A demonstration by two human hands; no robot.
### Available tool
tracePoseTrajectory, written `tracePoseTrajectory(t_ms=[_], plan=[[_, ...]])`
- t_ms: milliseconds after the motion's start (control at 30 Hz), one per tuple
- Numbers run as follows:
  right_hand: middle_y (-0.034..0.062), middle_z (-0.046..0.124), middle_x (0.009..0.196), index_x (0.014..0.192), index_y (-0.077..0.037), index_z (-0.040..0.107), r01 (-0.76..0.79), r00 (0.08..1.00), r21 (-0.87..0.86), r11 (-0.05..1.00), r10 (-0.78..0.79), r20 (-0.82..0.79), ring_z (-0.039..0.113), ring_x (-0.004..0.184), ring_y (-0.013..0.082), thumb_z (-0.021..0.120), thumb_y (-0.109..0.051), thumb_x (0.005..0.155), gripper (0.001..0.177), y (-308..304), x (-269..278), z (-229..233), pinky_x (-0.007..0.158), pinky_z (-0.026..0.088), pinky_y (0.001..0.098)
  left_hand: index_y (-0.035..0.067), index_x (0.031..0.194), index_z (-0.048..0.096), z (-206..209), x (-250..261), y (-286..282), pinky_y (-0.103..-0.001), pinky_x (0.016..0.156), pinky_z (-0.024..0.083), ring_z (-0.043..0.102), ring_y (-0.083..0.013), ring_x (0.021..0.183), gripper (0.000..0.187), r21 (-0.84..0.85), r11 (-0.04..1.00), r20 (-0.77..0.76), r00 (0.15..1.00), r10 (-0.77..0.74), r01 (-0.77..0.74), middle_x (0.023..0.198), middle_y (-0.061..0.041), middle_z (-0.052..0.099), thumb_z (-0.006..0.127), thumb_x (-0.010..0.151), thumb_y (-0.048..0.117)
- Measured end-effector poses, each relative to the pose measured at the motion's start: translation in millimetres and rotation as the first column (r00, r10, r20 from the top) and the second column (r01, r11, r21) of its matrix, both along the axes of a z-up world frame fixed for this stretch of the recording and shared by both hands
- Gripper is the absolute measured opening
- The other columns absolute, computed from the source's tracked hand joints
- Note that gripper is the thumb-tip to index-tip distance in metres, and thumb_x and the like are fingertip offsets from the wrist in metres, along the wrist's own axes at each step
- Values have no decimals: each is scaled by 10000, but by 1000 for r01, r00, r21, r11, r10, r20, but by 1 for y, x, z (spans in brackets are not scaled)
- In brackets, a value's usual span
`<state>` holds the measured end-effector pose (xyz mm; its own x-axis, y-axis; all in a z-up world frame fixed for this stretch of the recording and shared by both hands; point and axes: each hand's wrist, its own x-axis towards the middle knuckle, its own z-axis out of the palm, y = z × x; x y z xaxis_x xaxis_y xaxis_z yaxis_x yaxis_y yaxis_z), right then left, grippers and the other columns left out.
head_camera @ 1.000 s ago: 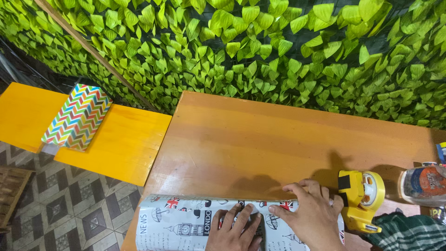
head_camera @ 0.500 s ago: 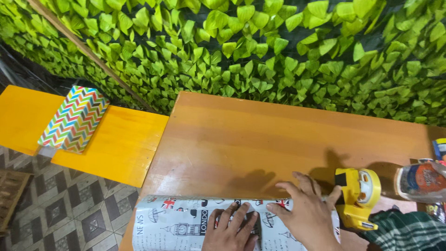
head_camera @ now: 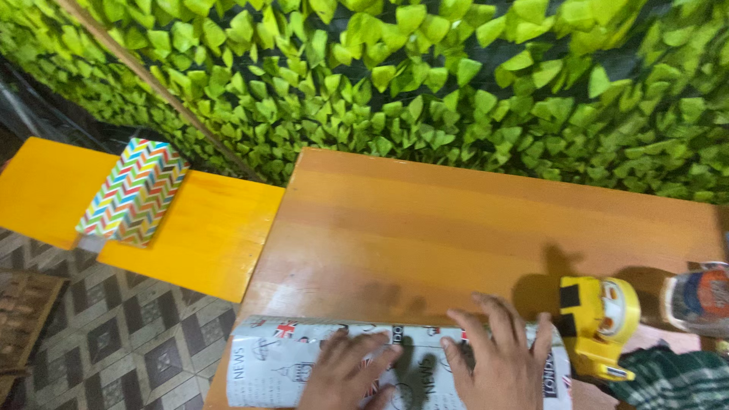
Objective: The person wraps a rectangular item with patterned wrapping paper on a wooden table. They fold the paper edges, smooth the surface, and secure the folds with clear tape from a dispenser. The wrapped item is rotated and adjusted to complete the wrapping.
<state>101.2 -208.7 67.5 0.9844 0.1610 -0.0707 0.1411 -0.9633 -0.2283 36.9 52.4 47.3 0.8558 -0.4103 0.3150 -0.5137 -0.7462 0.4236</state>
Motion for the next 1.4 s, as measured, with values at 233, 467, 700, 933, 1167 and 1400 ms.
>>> tracePoseTrajectory(t_ms=[233,467,700,933,1167,1400], plan=[[141,386,1539,1406,-187,523,-419,817,66,906,344,462,285,1451,305,458,-785,827,834,99,-49,-65,1032,124,838,65,1367,607,42,0,87,-698,1131,189,474,-404,1367,697,151,974,-143,971,192,-170,1380,-142,582,803,775,375],[152,317,1583,1465,-258,438,-484,746,21,875,400,532,242,1493,311,437,-809,804,860,111,-46,-63,1064,126,823,198,1272,694,49,-12,116,-656,1113,211,531,-313,1281,490,150,979,-224,959,173,-142,1321,-87,626,799,832,386],[124,344,1576,1319,-387,539,-581,694,-46,812,525,492,246,1482,348,523,-551,870,479,90,-6,-33,1046,76,835,160,1235,722,57,-8,132,-436,1071,409,638,-255,1145,374,-2,1000,-325,946,9,-11,1187,-47,714,766,880,272],[201,545,1374,1366,-129,514,-145,823,549,823,-207,529,573,1307,281,753,-264,935,511,47,-45,-102,1119,468,461,33,1279,655,61,4,126,-413,989,493,652,-320,1127,401,-217,975,-519,851,-76,-46,1197,-149,689,738,914,178],[238,630,1302,1503,63,363,118,808,966,231,-587,42,666,1090,237,676,-39,879,705,80,-85,-197,907,552,332,32,1387,609,63,13,101,-270,912,573,693,-156,1122,526,-407,830,-817,559,-145,-380,1229,-83,687,741,880,80],[107,629,1402,1517,-148,445,463,886,809,363,-215,-410,656,1203,199,650,-211,905,649,83,-21,-60,926,559,364,69,1427,545,36,12,67,-344,902,535,615,-265,1058,613,-496,745,-768,626,-135,-447,1320,-125,620,754,851,51]])
